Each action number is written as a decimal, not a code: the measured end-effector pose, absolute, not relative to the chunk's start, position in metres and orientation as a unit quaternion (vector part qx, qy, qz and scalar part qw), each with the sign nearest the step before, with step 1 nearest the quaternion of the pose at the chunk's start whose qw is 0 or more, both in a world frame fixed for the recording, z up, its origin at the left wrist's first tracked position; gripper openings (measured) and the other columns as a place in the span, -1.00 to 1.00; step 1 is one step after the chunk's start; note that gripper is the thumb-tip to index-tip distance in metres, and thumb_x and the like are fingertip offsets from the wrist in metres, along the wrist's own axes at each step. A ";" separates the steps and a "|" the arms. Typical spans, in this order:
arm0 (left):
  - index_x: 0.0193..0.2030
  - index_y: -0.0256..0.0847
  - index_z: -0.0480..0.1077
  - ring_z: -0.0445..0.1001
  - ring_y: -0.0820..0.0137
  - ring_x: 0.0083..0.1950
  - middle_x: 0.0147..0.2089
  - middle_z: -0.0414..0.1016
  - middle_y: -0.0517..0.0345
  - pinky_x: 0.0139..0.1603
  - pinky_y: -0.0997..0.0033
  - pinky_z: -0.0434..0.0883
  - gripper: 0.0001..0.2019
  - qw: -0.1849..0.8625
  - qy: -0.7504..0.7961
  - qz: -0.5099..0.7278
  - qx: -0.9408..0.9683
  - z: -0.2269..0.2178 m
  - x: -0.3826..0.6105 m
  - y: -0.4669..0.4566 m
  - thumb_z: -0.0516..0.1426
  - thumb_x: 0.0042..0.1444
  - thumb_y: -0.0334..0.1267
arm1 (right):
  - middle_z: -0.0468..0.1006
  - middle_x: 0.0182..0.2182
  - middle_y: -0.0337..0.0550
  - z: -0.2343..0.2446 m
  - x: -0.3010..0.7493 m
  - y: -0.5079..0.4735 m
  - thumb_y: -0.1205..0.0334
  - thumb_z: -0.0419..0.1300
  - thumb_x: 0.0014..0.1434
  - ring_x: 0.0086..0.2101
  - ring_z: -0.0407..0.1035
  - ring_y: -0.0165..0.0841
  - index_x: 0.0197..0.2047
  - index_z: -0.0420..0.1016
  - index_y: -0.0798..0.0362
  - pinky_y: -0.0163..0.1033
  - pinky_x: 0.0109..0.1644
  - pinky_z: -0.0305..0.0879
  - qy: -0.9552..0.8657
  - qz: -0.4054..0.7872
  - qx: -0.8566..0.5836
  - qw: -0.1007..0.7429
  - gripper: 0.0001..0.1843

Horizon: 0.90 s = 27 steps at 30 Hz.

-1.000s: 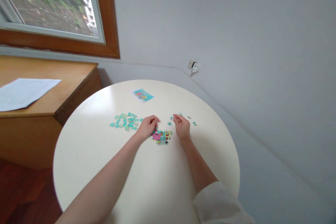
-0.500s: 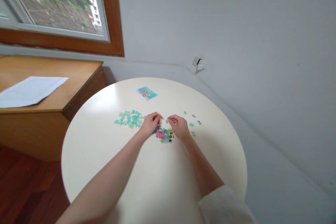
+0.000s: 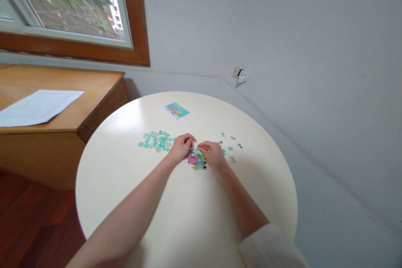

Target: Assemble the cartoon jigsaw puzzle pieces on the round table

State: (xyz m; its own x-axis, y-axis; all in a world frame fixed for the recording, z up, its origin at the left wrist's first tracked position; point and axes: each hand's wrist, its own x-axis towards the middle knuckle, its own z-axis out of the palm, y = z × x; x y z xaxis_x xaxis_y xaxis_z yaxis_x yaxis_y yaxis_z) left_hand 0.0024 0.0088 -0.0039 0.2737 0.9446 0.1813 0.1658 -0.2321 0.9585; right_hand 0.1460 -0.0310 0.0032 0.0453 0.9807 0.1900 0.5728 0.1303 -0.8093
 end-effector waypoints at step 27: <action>-0.41 -0.27 0.38 0.21 0.50 -0.57 -0.64 0.23 0.30 -0.50 0.51 0.15 -0.82 0.453 0.429 0.420 0.659 0.001 0.003 0.007 -0.05 -0.02 -0.40 | 0.59 -0.54 -0.21 -0.001 0.142 -0.030 0.35 0.18 -0.08 -0.50 0.47 -0.38 -0.51 0.53 0.04 -0.31 -0.35 0.40 -0.628 0.258 -0.613 0.404 -0.90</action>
State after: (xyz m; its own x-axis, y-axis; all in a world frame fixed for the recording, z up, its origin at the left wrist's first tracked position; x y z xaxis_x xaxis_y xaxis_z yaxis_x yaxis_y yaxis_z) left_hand 0.0028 0.0066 0.0010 0.2797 0.9459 0.1645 0.1842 -0.2210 0.9577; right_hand 0.1423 -0.0299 -0.0014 0.0795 0.9783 0.1911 0.5614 0.1144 -0.8196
